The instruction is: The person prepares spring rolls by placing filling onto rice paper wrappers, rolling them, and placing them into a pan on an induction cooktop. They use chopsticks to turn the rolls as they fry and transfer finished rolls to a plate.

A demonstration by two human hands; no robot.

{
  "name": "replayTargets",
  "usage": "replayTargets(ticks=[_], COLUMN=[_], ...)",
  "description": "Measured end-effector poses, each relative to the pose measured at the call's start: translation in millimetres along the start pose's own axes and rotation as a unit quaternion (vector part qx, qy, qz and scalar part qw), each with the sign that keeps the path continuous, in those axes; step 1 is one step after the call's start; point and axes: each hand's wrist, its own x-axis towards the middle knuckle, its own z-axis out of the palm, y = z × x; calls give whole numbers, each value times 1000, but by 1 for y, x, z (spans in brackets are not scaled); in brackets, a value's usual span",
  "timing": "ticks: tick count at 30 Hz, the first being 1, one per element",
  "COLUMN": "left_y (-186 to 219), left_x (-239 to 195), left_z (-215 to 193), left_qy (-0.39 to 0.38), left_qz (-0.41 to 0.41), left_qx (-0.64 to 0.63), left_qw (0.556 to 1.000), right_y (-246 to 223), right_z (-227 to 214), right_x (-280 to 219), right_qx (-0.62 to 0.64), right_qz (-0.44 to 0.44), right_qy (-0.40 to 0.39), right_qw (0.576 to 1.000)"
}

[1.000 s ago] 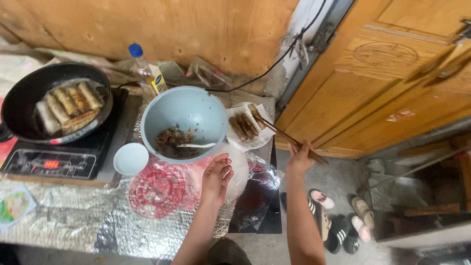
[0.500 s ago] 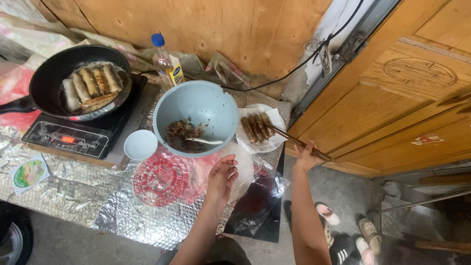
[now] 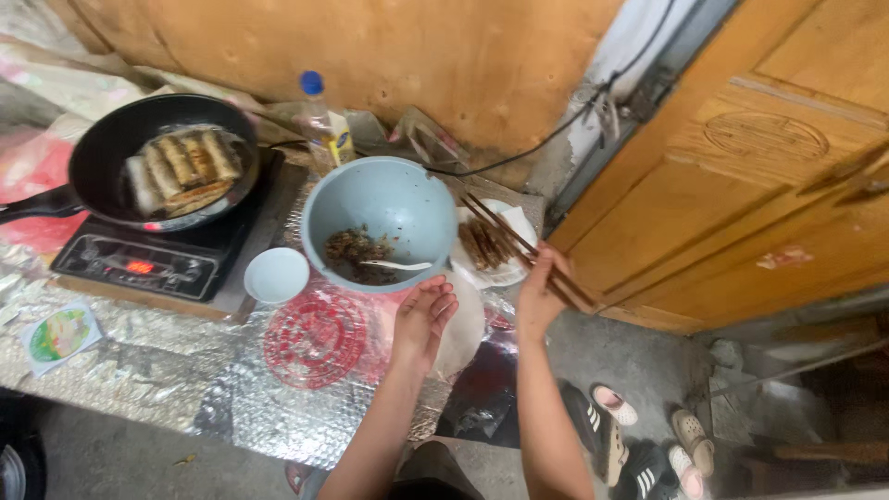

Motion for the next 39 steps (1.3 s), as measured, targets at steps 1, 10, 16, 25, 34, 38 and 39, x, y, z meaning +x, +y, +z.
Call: replayTargets(ticks=[1, 10, 16, 25, 34, 38, 39], left_y=[11, 169, 294, 406, 426, 427, 428], left_x=[-2, -11, -9, 12, 28, 27, 25], left_z=[-5, -108, -192, -257, -263, -257, -257], left_qy=[2, 45, 96, 103, 77, 71, 73], left_qz=[10, 151, 177, 123, 115, 127, 133], left_qx=[-8, -79, -96, -102, -125, -124, -129], left_qw=[1000, 984, 975, 982, 982, 982, 980], right_y=[-18, -133, -159, -183, -135, -121, -122], right_z=[13, 194, 345, 432, 455, 446, 445], right_x=[-6, -92, -117, -84, -83, -65, -63], right_qx=[-36, 176, 81, -87, 22, 57, 57], right_qz=[-76, -38, -75, 8, 101, 114, 112], right_qy=[-11, -252, -314, -378, -370, -357, -362], right_qw=[996, 951, 943, 922, 923, 925, 924])
